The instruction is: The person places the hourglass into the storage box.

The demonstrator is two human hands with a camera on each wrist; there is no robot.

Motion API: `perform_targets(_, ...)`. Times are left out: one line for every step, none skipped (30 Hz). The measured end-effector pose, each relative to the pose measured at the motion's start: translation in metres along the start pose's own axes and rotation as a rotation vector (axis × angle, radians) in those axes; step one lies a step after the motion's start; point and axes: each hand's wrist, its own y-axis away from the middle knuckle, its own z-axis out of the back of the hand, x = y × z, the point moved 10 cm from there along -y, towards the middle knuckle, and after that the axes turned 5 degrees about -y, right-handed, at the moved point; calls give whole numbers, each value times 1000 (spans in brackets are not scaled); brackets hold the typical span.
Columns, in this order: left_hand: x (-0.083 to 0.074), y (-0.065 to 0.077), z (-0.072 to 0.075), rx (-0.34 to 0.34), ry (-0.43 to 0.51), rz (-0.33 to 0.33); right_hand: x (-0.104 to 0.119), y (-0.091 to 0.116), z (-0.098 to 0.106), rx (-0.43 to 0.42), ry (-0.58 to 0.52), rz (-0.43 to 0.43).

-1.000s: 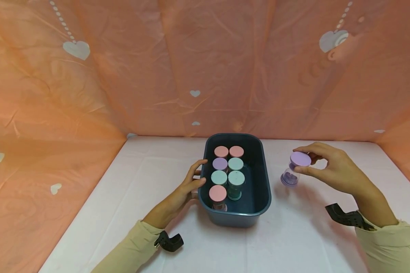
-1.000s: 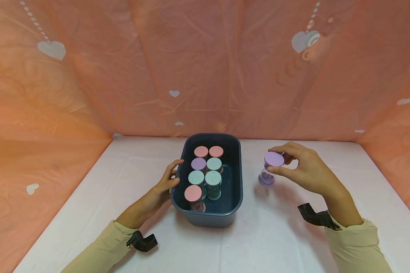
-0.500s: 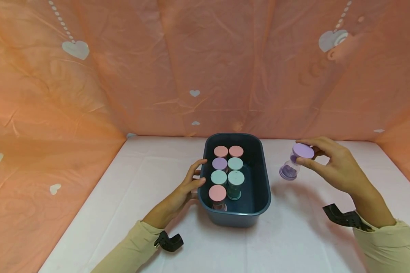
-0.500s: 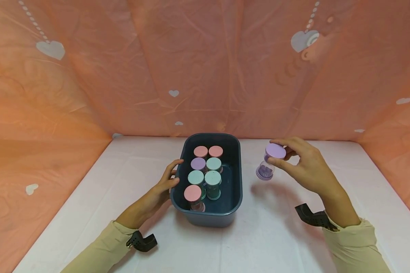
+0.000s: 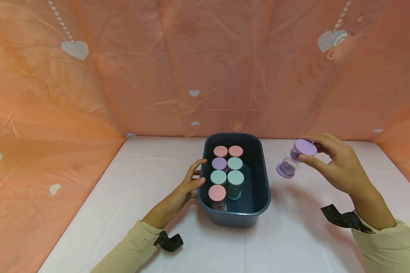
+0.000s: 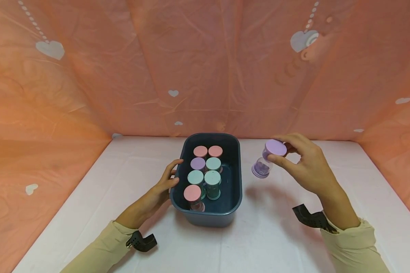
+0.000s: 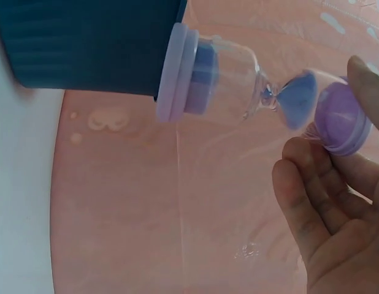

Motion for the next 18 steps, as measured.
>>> perform_targets(0, 0, 0, -1, -2, 2, 2, 0, 0, -2, -8, 9)
perform_targets(0, 0, 0, -2, -3, 4, 3, -1, 0, -6, -15, 19)
perform_targets(0, 0, 0, -3, -5, 6, 5, -1, 0, -9, -25, 28)
perform_targets(1, 0, 0, -5, -6, 9, 6, -2, 0, -13, -34, 38)
perform_targets(1, 0, 0, -5, -7, 13, 8, -2, 0, -18, -46, 49)
perform_targets(1, 0, 0, -7, -8, 16, 9, -2, 0, -22, -60, 57)
perform_targets(1, 0, 0, -7, -8, 18, 10, -3, 0, -25, -74, 65)
perform_targets(1, 0, 0, -7, -8, 19, 10, -3, 0, -28, -88, 73)
perform_targets(1, 0, 0, -7, -8, 19, 11, -3, -1, -29, -105, 81)
perform_targets(1, 0, 0, -7, -6, 18, 12, -3, -2, -27, -120, 83)
perform_targets(1, 0, 0, -5, -7, 18, 13, -3, -3, -24, -135, 86)
perform_targets(0, 0, 0, -4, -6, 16, 14, -3, -4, -20, -146, 90)
perform_targets(0, 0, 0, -4, -4, 15, 15, -3, -5, -17, -155, 95)
perform_targets(0, 0, 0, -3, -3, 14, 16, -3, -6, -13, -161, 97)
perform_targets(0, 0, 0, -3, -1, 14, 17, -3, -7, -9, -165, 97)
perform_targets(0, 1, 0, -4, -1, 15, 19, -3, -9, -4, -171, 97)
perform_targets(0, 1, 0, -4, 0, 15, 20, -3, -11, 0, -179, 100)
perform_targets(0, 1, 0, -4, 1, 16, 21, -3, -13, 5, -191, 98)
